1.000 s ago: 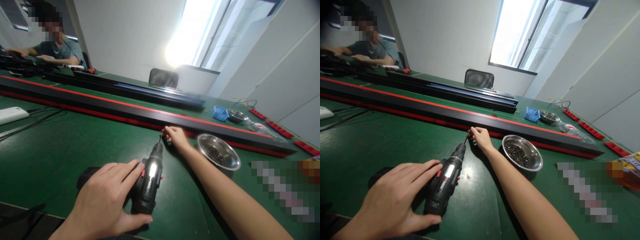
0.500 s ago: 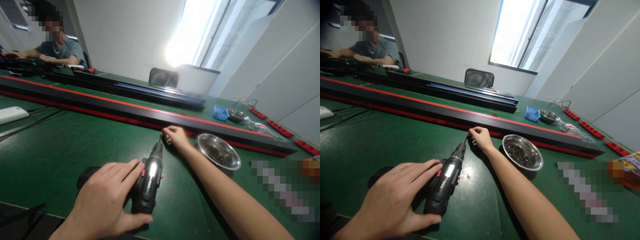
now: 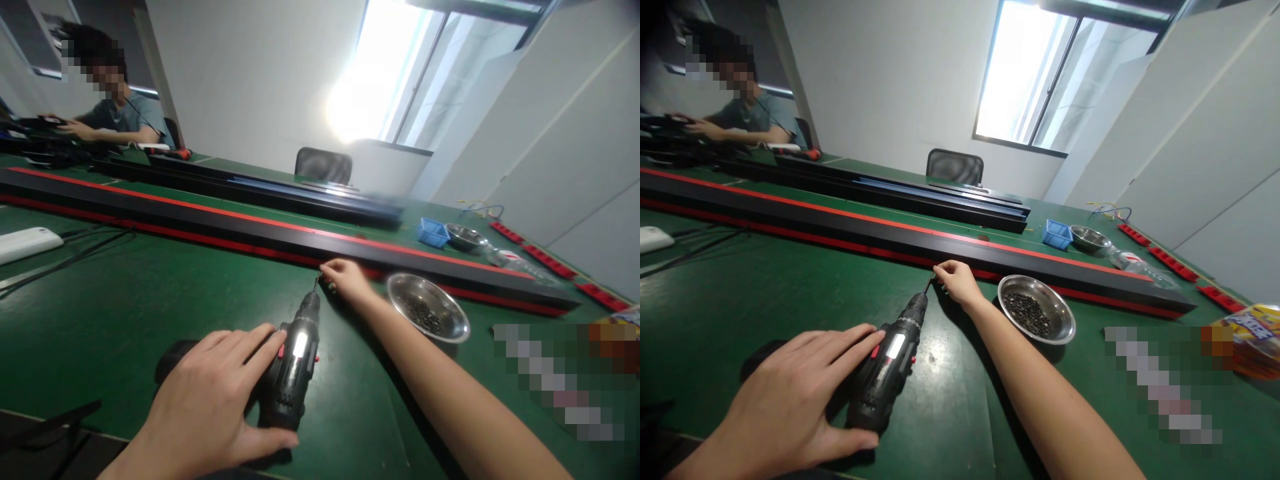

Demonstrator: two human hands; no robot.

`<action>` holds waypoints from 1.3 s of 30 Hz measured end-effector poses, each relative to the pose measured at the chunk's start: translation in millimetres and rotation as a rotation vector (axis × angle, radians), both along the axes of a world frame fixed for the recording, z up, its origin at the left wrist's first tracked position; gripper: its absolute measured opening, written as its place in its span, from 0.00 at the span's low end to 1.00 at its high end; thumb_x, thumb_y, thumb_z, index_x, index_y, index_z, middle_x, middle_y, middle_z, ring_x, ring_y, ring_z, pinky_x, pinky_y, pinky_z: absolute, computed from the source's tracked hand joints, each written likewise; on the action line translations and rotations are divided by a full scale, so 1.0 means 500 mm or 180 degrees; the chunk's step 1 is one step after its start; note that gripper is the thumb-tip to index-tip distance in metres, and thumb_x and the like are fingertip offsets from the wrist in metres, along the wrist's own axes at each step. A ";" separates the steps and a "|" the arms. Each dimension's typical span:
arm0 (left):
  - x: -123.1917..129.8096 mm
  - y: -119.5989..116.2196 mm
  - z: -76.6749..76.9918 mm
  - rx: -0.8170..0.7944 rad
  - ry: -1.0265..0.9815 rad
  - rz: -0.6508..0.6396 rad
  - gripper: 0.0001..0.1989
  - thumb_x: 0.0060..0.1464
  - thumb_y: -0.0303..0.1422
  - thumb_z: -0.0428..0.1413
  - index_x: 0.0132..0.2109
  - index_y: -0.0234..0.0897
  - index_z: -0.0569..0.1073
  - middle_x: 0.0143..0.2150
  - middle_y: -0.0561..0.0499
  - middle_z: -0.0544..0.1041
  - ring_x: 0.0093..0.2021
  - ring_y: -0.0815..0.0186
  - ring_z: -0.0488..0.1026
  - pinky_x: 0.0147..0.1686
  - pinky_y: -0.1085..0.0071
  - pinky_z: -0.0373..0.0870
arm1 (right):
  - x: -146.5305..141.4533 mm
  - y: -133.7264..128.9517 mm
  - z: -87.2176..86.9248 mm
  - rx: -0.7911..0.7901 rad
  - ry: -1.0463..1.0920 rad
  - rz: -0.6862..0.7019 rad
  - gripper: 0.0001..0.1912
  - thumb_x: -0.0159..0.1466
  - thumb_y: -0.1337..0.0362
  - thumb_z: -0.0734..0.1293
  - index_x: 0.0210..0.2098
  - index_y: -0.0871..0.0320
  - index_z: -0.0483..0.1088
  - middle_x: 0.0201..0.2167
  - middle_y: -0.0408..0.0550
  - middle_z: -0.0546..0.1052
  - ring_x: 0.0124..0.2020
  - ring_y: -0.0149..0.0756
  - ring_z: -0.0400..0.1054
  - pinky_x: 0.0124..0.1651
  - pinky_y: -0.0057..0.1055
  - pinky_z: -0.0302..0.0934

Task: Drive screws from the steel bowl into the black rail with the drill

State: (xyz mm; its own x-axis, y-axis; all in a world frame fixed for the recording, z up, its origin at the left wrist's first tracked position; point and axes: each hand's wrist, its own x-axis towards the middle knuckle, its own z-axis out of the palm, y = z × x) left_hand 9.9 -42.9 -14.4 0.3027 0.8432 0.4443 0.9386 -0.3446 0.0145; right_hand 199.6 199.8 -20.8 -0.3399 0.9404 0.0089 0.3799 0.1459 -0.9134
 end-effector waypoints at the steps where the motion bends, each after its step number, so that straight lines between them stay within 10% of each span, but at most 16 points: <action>1: 0.001 0.000 0.001 -0.0022 -0.0004 0.0007 0.47 0.44 0.66 0.60 0.63 0.41 0.70 0.62 0.44 0.75 0.52 0.47 0.75 0.52 0.51 0.67 | -0.001 0.001 -0.001 0.0001 -0.0006 -0.0009 0.07 0.67 0.65 0.69 0.38 0.64 0.77 0.30 0.49 0.80 0.26 0.29 0.69 0.28 0.24 0.61; 9: 0.007 0.022 0.012 -0.0125 -0.0059 0.0193 0.46 0.44 0.62 0.64 0.64 0.43 0.70 0.61 0.43 0.76 0.52 0.46 0.75 0.51 0.51 0.69 | 0.061 0.008 0.094 0.1265 -0.1889 0.0257 0.04 0.60 0.68 0.73 0.28 0.58 0.77 0.29 0.51 0.79 0.27 0.34 0.70 0.31 0.29 0.58; 17: 0.005 0.059 0.018 -0.0270 -0.0019 0.0178 0.46 0.46 0.63 0.62 0.65 0.42 0.69 0.63 0.42 0.74 0.53 0.47 0.75 0.51 0.52 0.70 | 0.205 0.011 0.247 0.0152 -0.3551 0.0197 0.04 0.58 0.68 0.72 0.27 0.59 0.79 0.27 0.49 0.79 0.25 0.34 0.71 0.27 0.29 0.57; 39: -0.002 0.078 0.020 -0.0346 0.0092 0.0102 0.50 0.42 0.64 0.65 0.67 0.42 0.67 0.61 0.40 0.76 0.53 0.46 0.75 0.51 0.52 0.70 | 0.204 0.026 0.191 -0.0654 -0.3769 0.0175 0.09 0.53 0.70 0.74 0.17 0.61 0.76 0.22 0.52 0.79 0.20 0.35 0.70 0.24 0.29 0.59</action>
